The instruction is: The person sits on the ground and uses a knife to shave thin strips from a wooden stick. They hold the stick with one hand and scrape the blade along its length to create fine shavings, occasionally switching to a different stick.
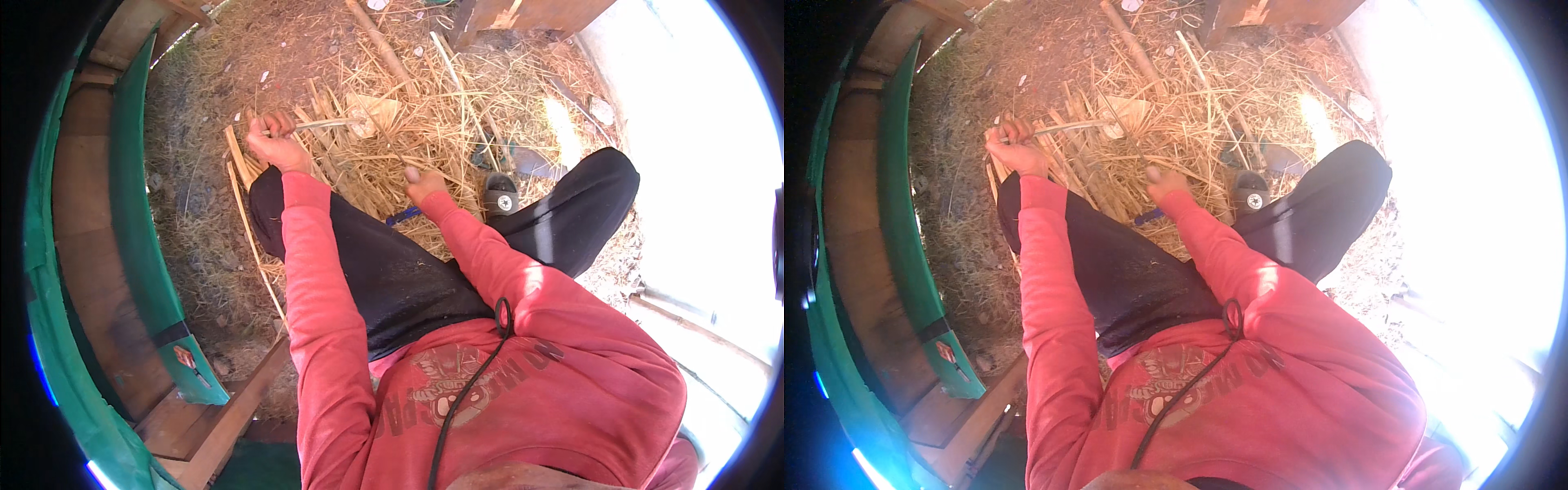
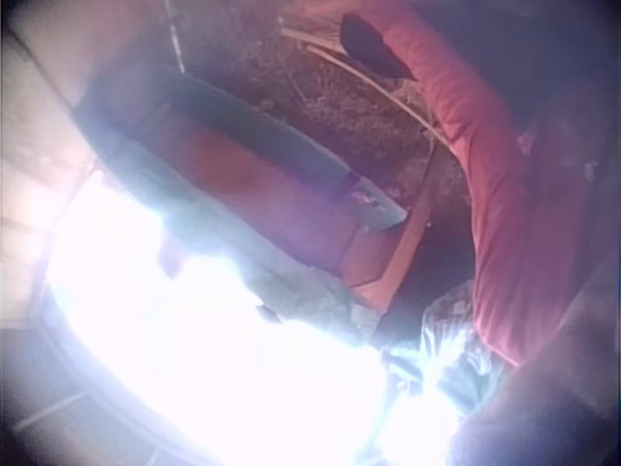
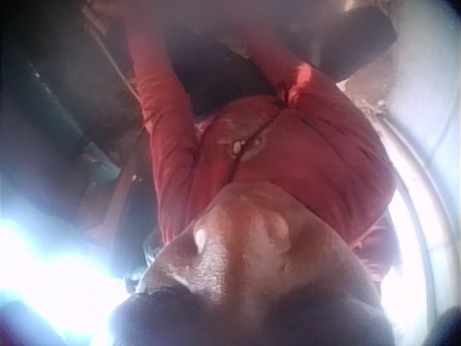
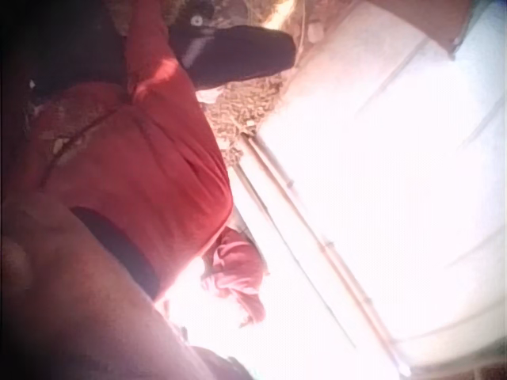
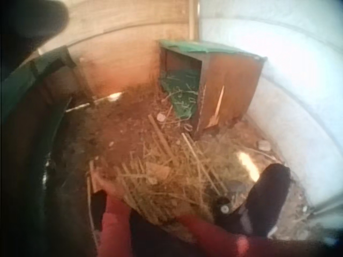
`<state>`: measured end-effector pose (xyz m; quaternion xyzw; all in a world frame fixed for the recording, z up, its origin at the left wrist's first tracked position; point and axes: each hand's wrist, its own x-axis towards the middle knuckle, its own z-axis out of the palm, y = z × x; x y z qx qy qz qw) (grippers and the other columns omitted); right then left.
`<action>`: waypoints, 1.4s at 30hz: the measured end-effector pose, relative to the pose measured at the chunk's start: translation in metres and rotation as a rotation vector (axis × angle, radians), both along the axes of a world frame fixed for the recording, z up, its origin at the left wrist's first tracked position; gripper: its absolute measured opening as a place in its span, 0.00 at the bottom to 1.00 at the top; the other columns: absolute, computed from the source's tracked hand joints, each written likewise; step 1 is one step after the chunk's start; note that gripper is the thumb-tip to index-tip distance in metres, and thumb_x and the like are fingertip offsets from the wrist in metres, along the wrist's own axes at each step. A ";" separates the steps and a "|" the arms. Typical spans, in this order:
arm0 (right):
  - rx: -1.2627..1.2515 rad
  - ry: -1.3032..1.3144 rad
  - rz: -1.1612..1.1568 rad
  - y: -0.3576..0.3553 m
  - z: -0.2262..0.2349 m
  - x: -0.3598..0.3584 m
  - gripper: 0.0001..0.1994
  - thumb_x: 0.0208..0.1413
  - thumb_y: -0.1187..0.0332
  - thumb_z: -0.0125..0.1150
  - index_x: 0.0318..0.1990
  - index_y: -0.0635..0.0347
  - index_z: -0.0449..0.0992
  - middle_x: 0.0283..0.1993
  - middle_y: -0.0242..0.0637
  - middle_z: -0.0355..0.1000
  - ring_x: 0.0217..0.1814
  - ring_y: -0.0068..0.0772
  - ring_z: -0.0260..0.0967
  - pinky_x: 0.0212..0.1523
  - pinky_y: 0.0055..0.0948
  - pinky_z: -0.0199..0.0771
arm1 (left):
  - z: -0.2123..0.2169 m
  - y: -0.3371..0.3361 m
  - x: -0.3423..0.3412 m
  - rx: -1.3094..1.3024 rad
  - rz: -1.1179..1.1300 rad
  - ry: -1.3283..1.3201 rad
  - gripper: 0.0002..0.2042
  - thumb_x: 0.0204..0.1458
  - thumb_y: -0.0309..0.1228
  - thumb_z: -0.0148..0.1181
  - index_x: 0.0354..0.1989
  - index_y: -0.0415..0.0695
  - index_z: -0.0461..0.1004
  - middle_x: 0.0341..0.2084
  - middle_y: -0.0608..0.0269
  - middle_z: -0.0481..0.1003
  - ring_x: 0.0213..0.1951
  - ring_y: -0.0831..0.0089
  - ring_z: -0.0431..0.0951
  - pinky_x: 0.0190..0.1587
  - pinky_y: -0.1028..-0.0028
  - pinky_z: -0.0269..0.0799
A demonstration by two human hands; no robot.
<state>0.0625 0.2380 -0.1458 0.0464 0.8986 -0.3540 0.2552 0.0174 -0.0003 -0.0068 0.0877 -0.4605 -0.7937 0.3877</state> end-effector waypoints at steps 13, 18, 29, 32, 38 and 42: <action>-0.115 -0.008 0.038 0.006 -0.047 0.026 0.14 0.41 0.62 0.62 0.27 0.67 0.74 0.26 0.53 0.73 0.34 0.55 0.72 0.36 0.41 0.70 | 0.009 0.014 -0.009 -0.034 0.096 -0.064 0.21 0.56 0.43 0.38 0.13 0.48 0.48 0.09 0.69 0.47 0.15 0.76 0.47 0.21 0.73 0.43; -0.243 0.081 0.025 -0.003 -0.007 -0.001 0.13 0.42 0.62 0.61 0.27 0.66 0.73 0.26 0.50 0.72 0.33 0.52 0.72 0.36 0.41 0.69 | 0.008 0.016 -0.010 -0.019 0.052 -0.046 0.21 0.57 0.42 0.41 0.13 0.47 0.51 0.09 0.68 0.49 0.14 0.76 0.50 0.21 0.75 0.43; -0.372 -0.465 -0.160 -0.010 -0.005 0.014 0.08 0.42 0.71 0.61 0.23 0.63 0.67 0.15 0.35 0.63 0.12 0.27 0.58 0.14 0.33 0.56 | 0.010 0.031 -0.011 -0.083 0.009 0.005 0.24 0.57 0.42 0.46 0.11 0.46 0.49 0.09 0.68 0.52 0.14 0.79 0.48 0.20 0.74 0.41; -0.319 -0.543 -0.225 0.007 -0.007 0.016 0.07 0.42 0.71 0.58 0.22 0.63 0.67 0.15 0.35 0.62 0.12 0.29 0.57 0.13 0.33 0.55 | 0.008 0.027 -0.012 -0.122 -0.002 0.015 0.24 0.57 0.41 0.49 0.12 0.47 0.48 0.09 0.69 0.52 0.14 0.79 0.48 0.20 0.74 0.41; -0.821 -0.171 -0.160 -0.008 0.037 -0.011 0.08 0.39 0.70 0.61 0.24 0.65 0.69 0.23 0.37 0.68 0.24 0.32 0.66 0.24 0.32 0.64 | 0.008 0.054 -0.022 -0.186 -0.055 0.007 0.22 0.54 0.39 0.56 0.11 0.46 0.56 0.10 0.75 0.54 0.16 0.83 0.51 0.20 0.75 0.43; -1.033 0.081 -0.074 -0.011 0.045 -0.011 0.07 0.38 0.72 0.60 0.21 0.62 0.67 0.20 0.34 0.67 0.22 0.29 0.65 0.24 0.31 0.63 | 0.004 0.055 -0.027 -0.294 -0.048 -0.044 0.24 0.52 0.40 0.59 0.08 0.45 0.58 0.10 0.74 0.57 0.15 0.82 0.54 0.20 0.75 0.46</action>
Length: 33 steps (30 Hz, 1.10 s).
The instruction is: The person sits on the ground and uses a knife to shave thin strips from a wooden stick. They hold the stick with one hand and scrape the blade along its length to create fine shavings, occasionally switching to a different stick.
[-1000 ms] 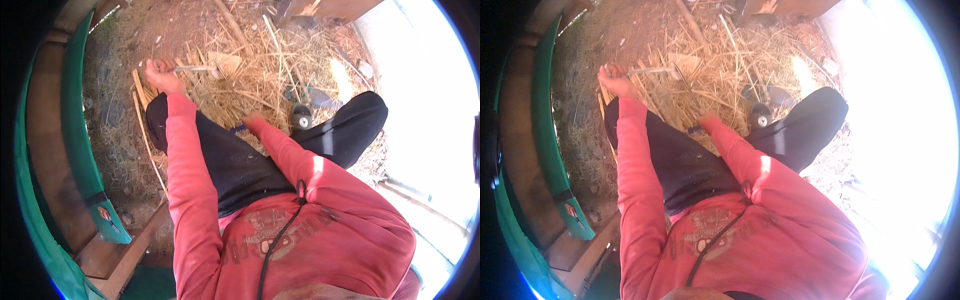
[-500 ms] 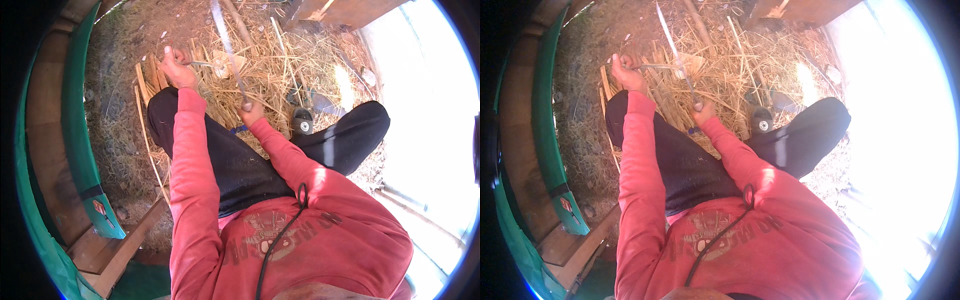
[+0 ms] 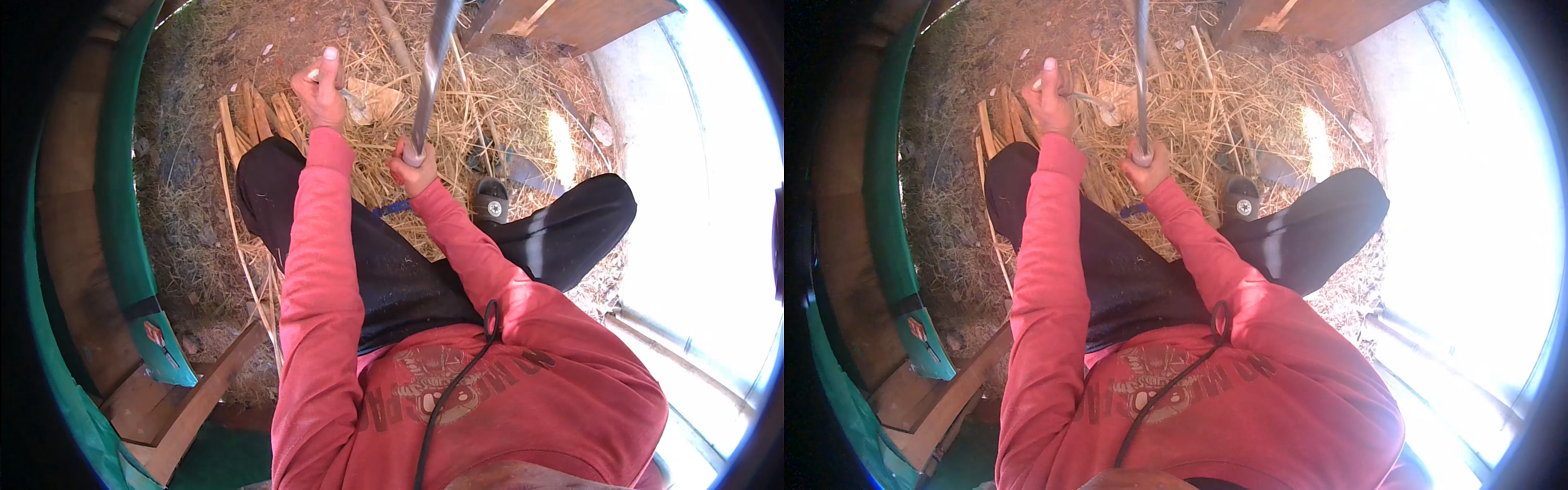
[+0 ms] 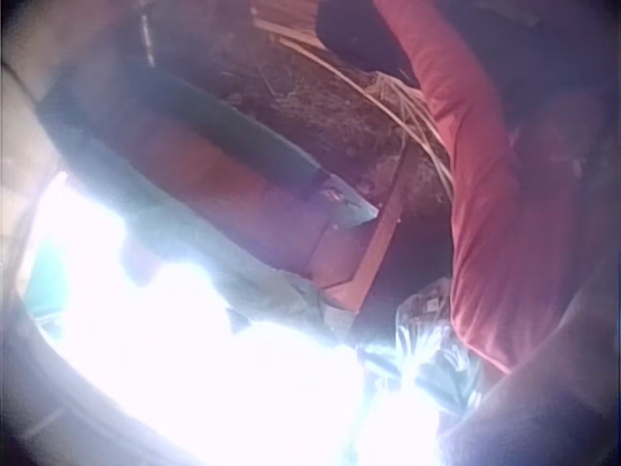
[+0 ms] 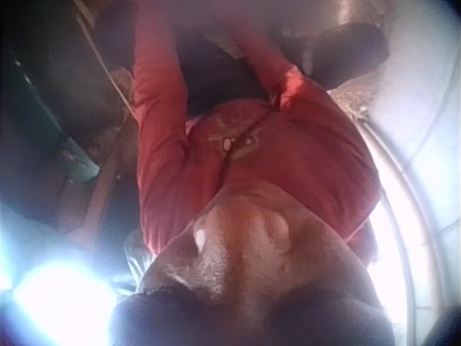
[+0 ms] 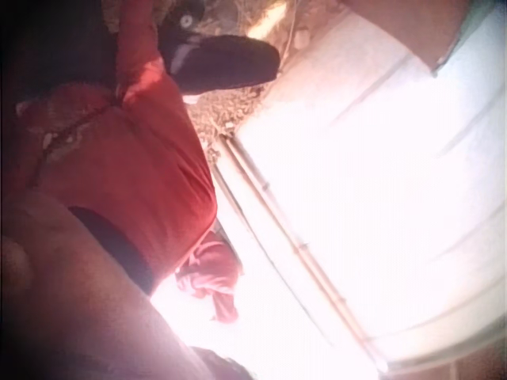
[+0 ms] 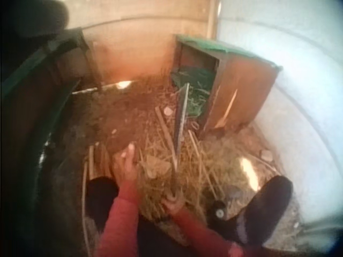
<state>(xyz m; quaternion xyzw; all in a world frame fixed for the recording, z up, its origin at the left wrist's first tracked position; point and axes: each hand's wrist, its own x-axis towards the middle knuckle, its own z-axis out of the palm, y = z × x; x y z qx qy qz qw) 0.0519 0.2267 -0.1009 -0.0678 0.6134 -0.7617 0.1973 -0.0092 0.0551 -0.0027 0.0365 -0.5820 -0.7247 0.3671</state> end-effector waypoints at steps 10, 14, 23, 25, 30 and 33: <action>0.366 -0.941 0.249 0.025 -0.060 0.023 0.09 0.46 0.66 0.58 0.27 0.62 0.68 0.13 0.31 0.53 0.11 0.29 0.47 0.13 0.32 0.49 | -0.043 0.029 0.014 -0.441 0.066 -0.234 0.17 0.47 0.34 0.63 0.15 0.33 0.72 0.11 0.67 0.70 0.16 0.80 0.64 0.21 0.75 0.59; 0.583 -0.591 0.189 0.012 -0.043 0.024 0.19 0.54 0.55 0.50 0.32 0.66 0.74 0.25 0.44 0.70 0.20 0.38 0.66 0.23 0.36 0.64 | -0.021 0.036 -0.014 -0.339 0.179 -0.105 0.13 0.48 0.28 0.60 0.17 0.31 0.71 0.11 0.66 0.71 0.18 0.81 0.64 0.22 0.75 0.60; 0.845 0.093 0.005 0.036 0.012 0.006 0.17 0.41 0.65 0.59 0.37 0.70 0.74 0.33 0.58 0.73 0.37 0.60 0.70 0.41 0.45 0.70 | 0.023 0.015 -0.019 0.109 0.008 0.008 0.25 0.55 0.30 0.54 0.07 0.48 0.51 0.06 0.72 0.53 0.10 0.82 0.49 0.15 0.75 0.40; 0.827 0.192 -0.084 0.039 0.005 0.006 0.17 0.42 0.64 0.60 0.36 0.70 0.73 0.30 0.58 0.72 0.36 0.60 0.70 0.41 0.45 0.70 | 0.032 0.025 -0.018 0.037 0.083 -0.015 0.26 0.56 0.31 0.54 0.07 0.48 0.50 0.06 0.71 0.53 0.10 0.81 0.49 0.15 0.74 0.40; 0.713 0.336 -0.237 0.035 0.017 0.007 0.18 0.45 0.61 0.62 0.35 0.70 0.72 0.26 0.57 0.71 0.31 0.59 0.70 0.34 0.45 0.69 | 0.022 0.005 -0.035 0.195 0.033 0.096 0.24 0.55 0.32 0.55 0.09 0.47 0.51 0.06 0.69 0.54 0.10 0.79 0.48 0.15 0.74 0.40; 0.642 0.348 -0.247 0.029 0.029 0.007 0.19 0.45 0.59 0.64 0.34 0.69 0.72 0.25 0.56 0.71 0.28 0.56 0.70 0.31 0.43 0.69 | 0.018 -0.006 -0.038 0.284 0.124 0.020 0.24 0.54 0.32 0.55 0.10 0.47 0.50 0.06 0.69 0.53 0.11 0.78 0.49 0.15 0.73 0.40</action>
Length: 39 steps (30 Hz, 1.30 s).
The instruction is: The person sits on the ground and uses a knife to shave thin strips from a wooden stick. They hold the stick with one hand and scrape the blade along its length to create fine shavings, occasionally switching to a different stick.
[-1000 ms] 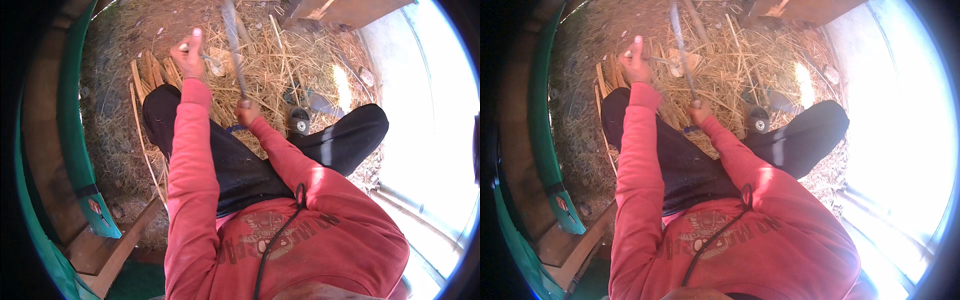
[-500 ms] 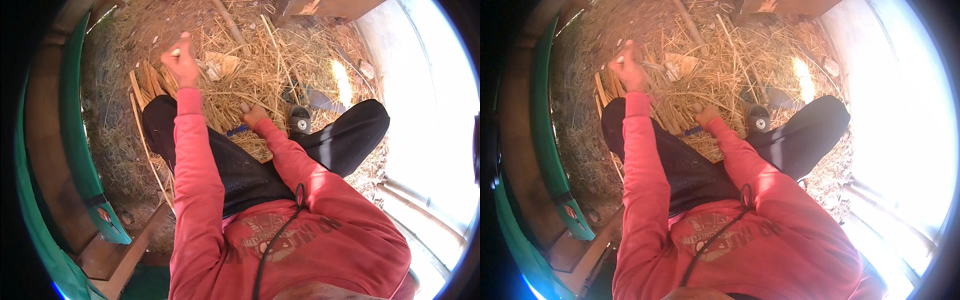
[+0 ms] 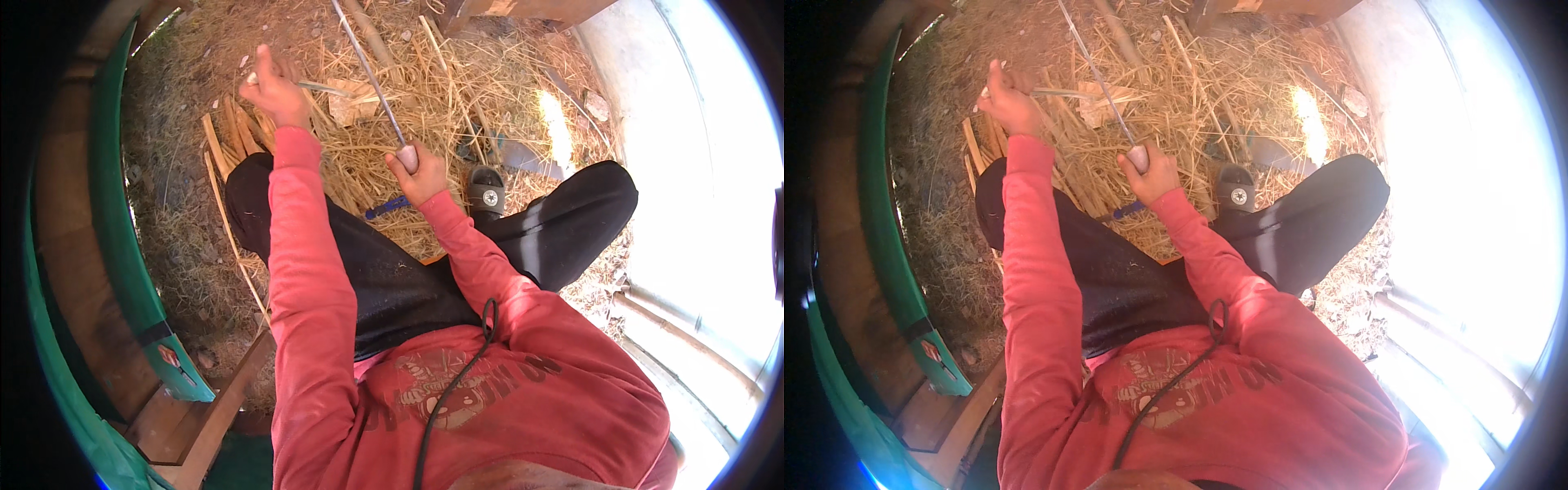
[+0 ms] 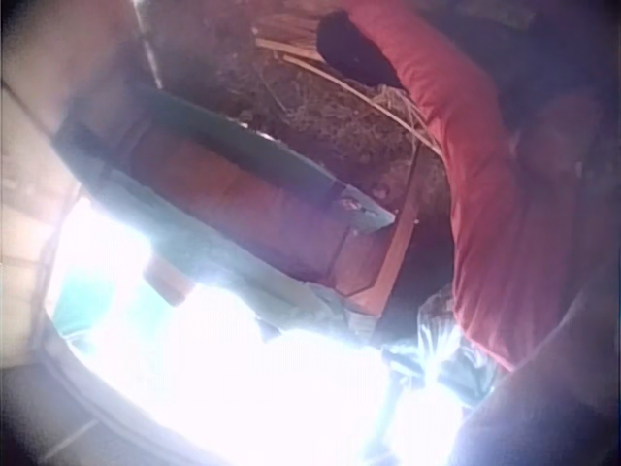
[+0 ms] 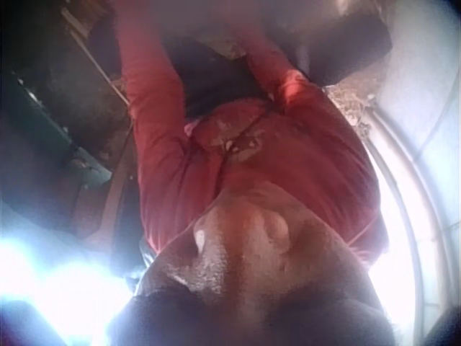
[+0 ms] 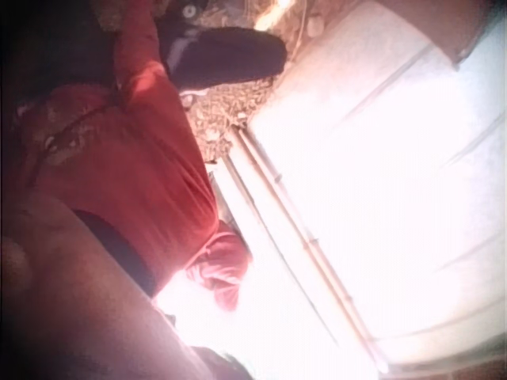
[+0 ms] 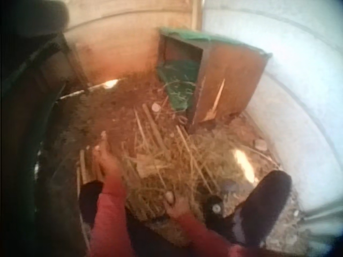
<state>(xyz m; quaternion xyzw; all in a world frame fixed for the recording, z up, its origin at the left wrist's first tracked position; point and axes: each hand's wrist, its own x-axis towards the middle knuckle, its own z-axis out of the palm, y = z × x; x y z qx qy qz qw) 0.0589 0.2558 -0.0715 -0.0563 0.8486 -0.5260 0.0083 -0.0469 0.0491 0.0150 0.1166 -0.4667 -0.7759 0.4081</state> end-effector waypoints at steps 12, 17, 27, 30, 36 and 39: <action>0.394 -0.377 0.015 0.003 -0.118 0.009 0.20 0.46 0.55 0.58 0.29 0.70 0.74 0.26 0.55 0.72 0.34 0.56 0.73 0.38 0.43 0.72 | 0.005 -0.048 0.009 0.087 0.127 -0.058 0.21 0.53 0.29 0.51 0.13 0.49 0.48 0.08 0.70 0.47 0.13 0.77 0.46 0.18 0.71 0.41; -0.014 -0.318 0.031 -0.016 -0.018 -0.009 0.18 0.42 0.58 0.62 0.25 0.69 0.75 0.27 0.56 0.73 0.34 0.55 0.73 0.36 0.43 0.72 | 0.001 -0.051 0.026 0.050 0.108 -0.048 0.21 0.53 0.29 0.50 0.12 0.50 0.46 0.08 0.70 0.46 0.13 0.77 0.43 0.19 0.71 0.39; 0.382 -0.484 -0.017 0.003 -0.115 0.018 0.20 0.41 0.57 0.62 0.30 0.70 0.76 0.28 0.54 0.73 0.34 0.51 0.72 0.39 0.40 0.70 | -0.010 -0.055 0.037 0.029 -0.005 0.028 0.19 0.49 0.30 0.51 0.12 0.49 0.48 0.07 0.69 0.47 0.13 0.77 0.42 0.18 0.71 0.38; 0.205 -0.293 0.008 -0.010 -0.109 0.006 0.20 0.42 0.56 0.62 0.28 0.70 0.76 0.27 0.53 0.73 0.32 0.51 0.72 0.37 0.41 0.70 | -0.011 -0.057 0.039 0.036 -0.013 0.038 0.19 0.49 0.30 0.51 0.12 0.49 0.48 0.07 0.69 0.48 0.12 0.78 0.42 0.17 0.71 0.38; -0.114 -0.214 0.019 -0.026 -0.038 0.006 0.11 0.43 0.64 0.62 0.25 0.66 0.75 0.23 0.49 0.72 0.25 0.47 0.71 0.30 0.37 0.69 | -0.032 -0.077 0.047 0.084 0.044 0.083 0.18 0.49 0.30 0.49 0.12 0.49 0.47 0.08 0.69 0.48 0.12 0.77 0.43 0.17 0.71 0.38; 0.188 -0.413 -0.011 -0.015 -0.087 0.023 0.12 0.42 0.64 0.62 0.25 0.67 0.75 0.23 0.49 0.72 0.26 0.44 0.71 0.31 0.36 0.70 | -0.031 -0.073 0.051 0.081 0.114 0.023 0.17 0.49 0.30 0.48 0.13 0.49 0.47 0.08 0.69 0.47 0.12 0.77 0.42 0.17 0.71 0.39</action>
